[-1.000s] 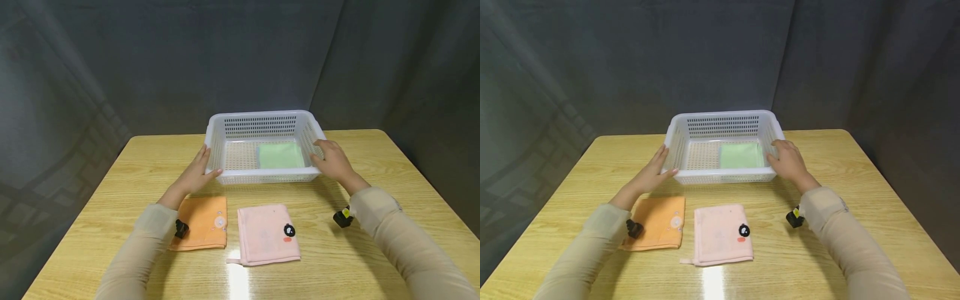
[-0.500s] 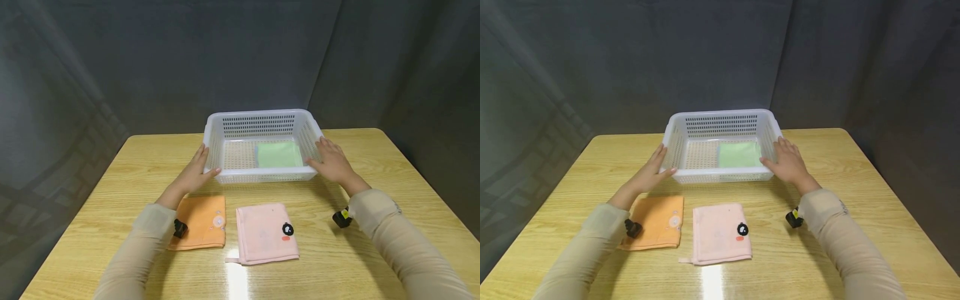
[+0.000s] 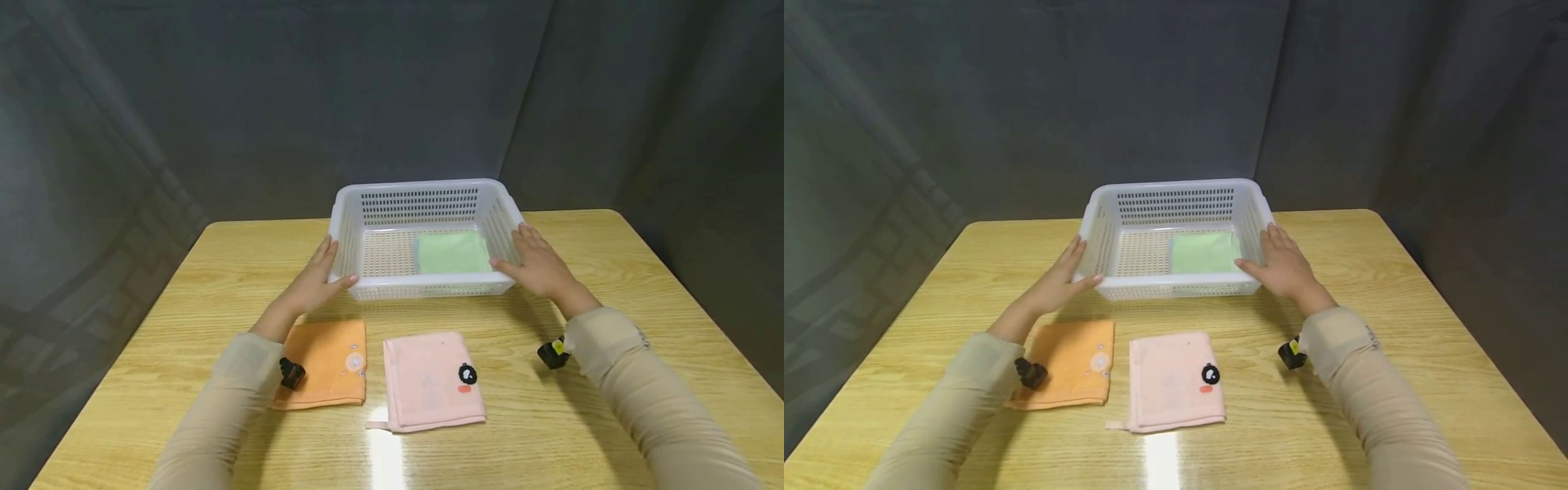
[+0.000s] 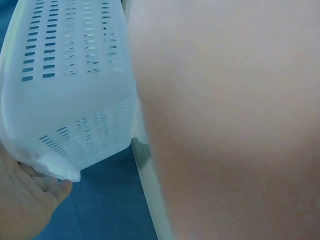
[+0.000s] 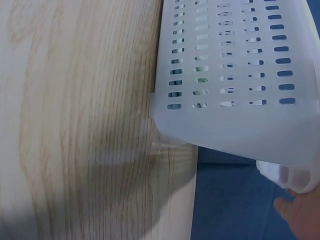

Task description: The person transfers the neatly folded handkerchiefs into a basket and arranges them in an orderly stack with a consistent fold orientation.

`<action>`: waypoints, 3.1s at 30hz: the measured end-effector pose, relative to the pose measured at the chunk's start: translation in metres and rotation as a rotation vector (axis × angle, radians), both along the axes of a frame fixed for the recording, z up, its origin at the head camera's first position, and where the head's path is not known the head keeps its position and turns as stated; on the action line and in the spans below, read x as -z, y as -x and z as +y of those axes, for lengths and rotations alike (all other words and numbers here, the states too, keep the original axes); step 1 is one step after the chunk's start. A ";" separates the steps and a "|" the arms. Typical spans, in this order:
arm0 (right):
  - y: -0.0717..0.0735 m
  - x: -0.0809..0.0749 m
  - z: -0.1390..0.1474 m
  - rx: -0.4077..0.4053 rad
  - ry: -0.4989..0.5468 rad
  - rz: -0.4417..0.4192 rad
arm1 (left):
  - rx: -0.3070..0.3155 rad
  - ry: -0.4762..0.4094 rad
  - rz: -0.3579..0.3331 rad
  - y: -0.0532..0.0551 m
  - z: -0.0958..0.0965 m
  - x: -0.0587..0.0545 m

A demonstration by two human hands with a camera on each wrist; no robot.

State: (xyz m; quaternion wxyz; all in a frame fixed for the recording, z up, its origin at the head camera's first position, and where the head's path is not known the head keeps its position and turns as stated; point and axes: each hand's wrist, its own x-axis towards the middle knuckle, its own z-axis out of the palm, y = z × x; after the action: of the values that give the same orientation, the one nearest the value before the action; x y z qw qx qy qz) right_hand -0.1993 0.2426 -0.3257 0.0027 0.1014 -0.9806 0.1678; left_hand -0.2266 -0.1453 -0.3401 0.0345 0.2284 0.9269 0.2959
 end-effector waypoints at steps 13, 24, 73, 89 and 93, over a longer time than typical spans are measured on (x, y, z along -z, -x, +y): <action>0.001 0.002 0.000 0.008 0.069 -0.060 | -0.022 -0.066 -0.063 -0.005 -0.007 -0.006; 0.003 0.003 0.003 0.006 0.056 -0.042 | -0.053 -0.093 -0.201 -0.017 -0.031 -0.001; 0.003 0.004 -0.003 0.020 0.083 0.003 | 0.142 0.139 -0.418 -0.025 -0.046 0.019; 0.002 0.003 0.000 0.020 0.077 -0.005 | 0.166 0.175 -0.464 -0.028 -0.049 0.016; 0.002 0.002 0.000 0.018 0.078 -0.002 | 0.164 0.176 -0.462 -0.029 -0.048 0.016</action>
State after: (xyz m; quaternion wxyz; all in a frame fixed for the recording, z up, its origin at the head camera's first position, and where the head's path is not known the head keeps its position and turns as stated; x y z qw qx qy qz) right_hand -0.2010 0.2429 -0.3281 0.0072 0.0920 -0.9742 0.2058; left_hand -0.1979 -0.1936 -0.3561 0.2887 0.2253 0.8949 0.2548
